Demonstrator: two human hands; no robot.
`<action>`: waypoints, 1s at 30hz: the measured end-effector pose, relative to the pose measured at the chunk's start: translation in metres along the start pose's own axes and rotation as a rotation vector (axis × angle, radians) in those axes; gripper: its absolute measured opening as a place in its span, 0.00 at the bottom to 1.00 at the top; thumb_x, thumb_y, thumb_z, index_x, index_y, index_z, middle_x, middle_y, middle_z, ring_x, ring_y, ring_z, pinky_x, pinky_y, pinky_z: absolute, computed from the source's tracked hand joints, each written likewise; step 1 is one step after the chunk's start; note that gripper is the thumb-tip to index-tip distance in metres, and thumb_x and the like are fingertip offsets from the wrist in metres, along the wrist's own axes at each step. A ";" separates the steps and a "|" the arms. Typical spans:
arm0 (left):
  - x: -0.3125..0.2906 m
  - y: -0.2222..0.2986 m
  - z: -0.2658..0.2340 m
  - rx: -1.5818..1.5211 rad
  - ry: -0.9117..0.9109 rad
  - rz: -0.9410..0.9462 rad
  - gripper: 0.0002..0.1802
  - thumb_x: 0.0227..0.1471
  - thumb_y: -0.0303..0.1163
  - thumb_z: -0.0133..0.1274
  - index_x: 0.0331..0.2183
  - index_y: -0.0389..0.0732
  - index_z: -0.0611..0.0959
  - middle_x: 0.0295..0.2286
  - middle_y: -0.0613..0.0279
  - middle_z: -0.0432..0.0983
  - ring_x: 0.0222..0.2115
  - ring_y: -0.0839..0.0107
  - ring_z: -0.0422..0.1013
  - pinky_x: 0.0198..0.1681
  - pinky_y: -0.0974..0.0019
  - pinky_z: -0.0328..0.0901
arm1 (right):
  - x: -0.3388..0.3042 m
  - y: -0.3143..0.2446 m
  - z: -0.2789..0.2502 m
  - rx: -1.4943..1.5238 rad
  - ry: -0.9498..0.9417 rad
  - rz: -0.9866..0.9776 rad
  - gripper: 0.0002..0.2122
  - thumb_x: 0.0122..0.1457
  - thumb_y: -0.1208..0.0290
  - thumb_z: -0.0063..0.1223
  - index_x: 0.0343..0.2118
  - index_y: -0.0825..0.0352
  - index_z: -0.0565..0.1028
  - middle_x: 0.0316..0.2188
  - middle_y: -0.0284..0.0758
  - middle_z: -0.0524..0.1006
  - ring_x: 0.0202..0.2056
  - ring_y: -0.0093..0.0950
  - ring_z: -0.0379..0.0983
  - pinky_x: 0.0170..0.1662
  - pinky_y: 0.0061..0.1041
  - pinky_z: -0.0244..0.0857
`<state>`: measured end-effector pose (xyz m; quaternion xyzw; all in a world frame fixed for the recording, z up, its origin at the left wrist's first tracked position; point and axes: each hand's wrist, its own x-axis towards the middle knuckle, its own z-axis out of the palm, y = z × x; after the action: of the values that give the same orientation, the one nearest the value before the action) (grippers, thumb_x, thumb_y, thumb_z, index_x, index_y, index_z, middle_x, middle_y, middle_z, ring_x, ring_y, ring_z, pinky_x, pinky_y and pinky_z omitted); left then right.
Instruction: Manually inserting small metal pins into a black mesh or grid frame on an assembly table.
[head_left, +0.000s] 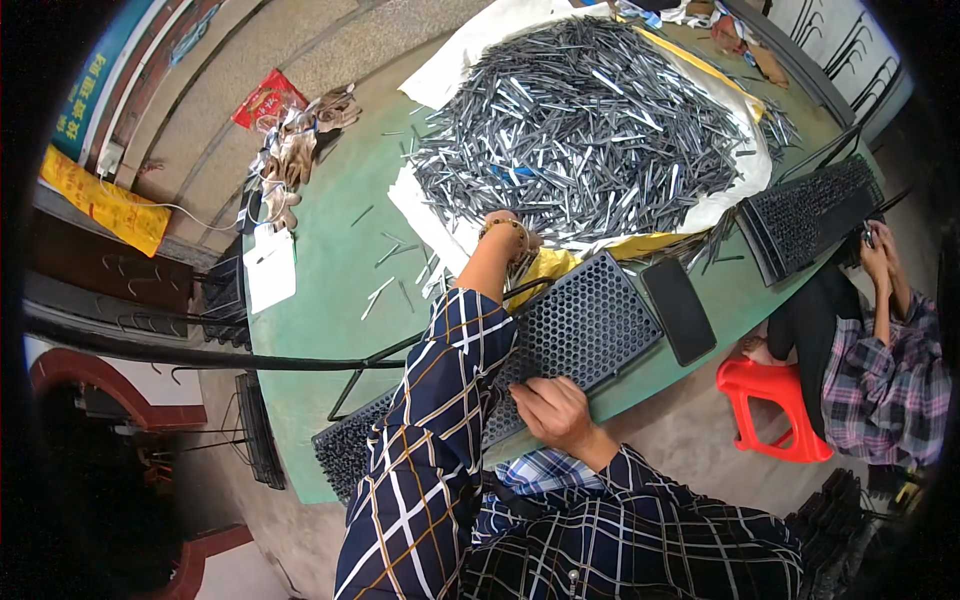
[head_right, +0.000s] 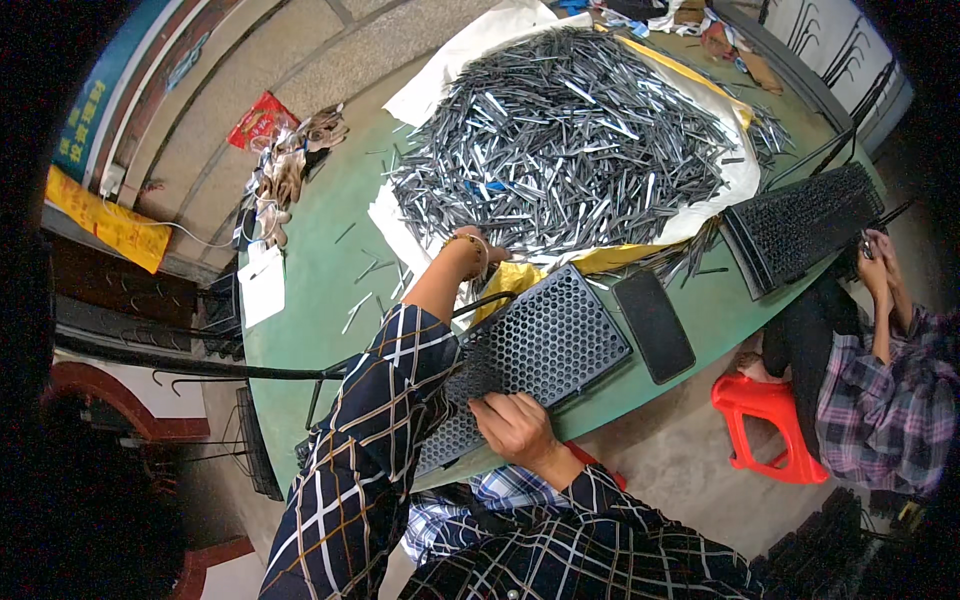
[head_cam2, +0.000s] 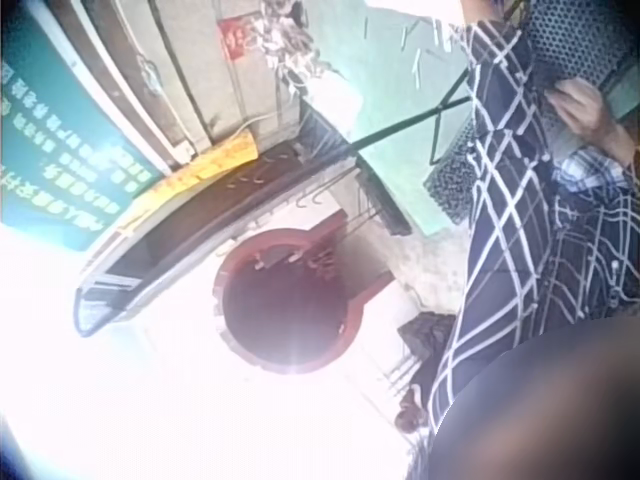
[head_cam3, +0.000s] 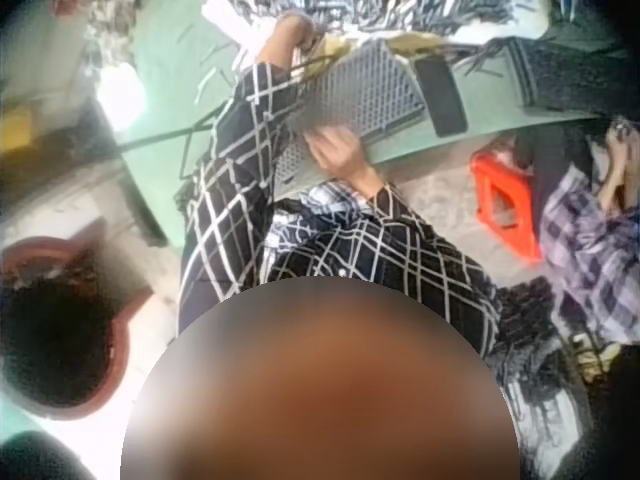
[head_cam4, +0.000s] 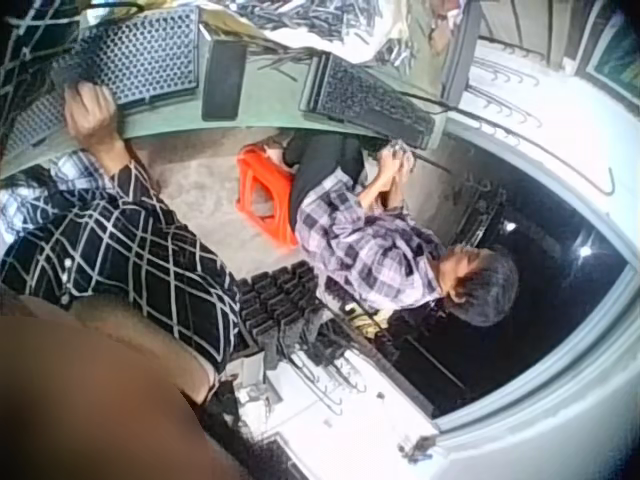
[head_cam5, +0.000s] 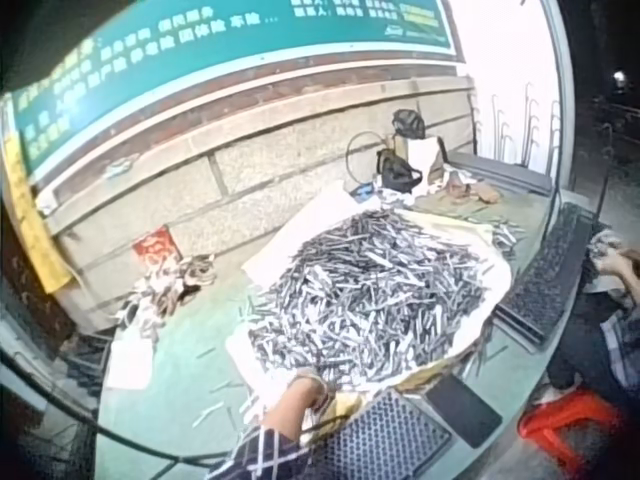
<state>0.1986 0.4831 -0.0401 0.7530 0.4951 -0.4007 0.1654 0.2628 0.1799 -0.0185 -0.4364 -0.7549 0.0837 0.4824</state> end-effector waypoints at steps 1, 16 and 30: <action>0.002 -0.006 0.003 -0.005 0.001 -0.008 0.39 0.46 0.61 0.46 0.48 0.38 0.72 0.45 0.47 0.71 0.43 0.60 0.71 0.46 0.62 0.65 | 0.001 -0.002 0.001 0.007 -0.002 -0.006 0.10 0.44 0.78 0.55 0.32 0.71 0.77 0.26 0.36 0.73 0.24 0.28 0.69 0.26 0.24 0.61; -0.039 -0.029 -0.008 -1.717 0.251 -0.194 0.28 0.40 0.44 0.54 0.37 0.28 0.75 0.35 0.47 0.74 0.31 0.61 0.71 0.34 0.58 0.66 | -0.003 -0.001 -0.001 -0.012 0.015 -0.024 0.09 0.44 0.77 0.55 0.32 0.70 0.77 0.26 0.35 0.72 0.24 0.28 0.69 0.27 0.24 0.62; -0.086 -0.010 -0.022 -2.499 0.260 0.476 0.12 0.47 0.25 0.45 0.34 0.25 0.72 0.25 0.47 0.75 0.24 0.57 0.73 0.29 0.58 0.72 | 0.142 0.074 -0.022 0.513 0.380 0.677 0.27 0.61 0.65 0.46 0.58 0.73 0.53 0.46 0.43 0.68 0.46 0.28 0.66 0.50 0.24 0.59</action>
<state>0.1831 0.4498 0.0410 0.1893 0.3995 0.4506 0.7756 0.3013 0.3231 0.0458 -0.5324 -0.4230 0.3390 0.6502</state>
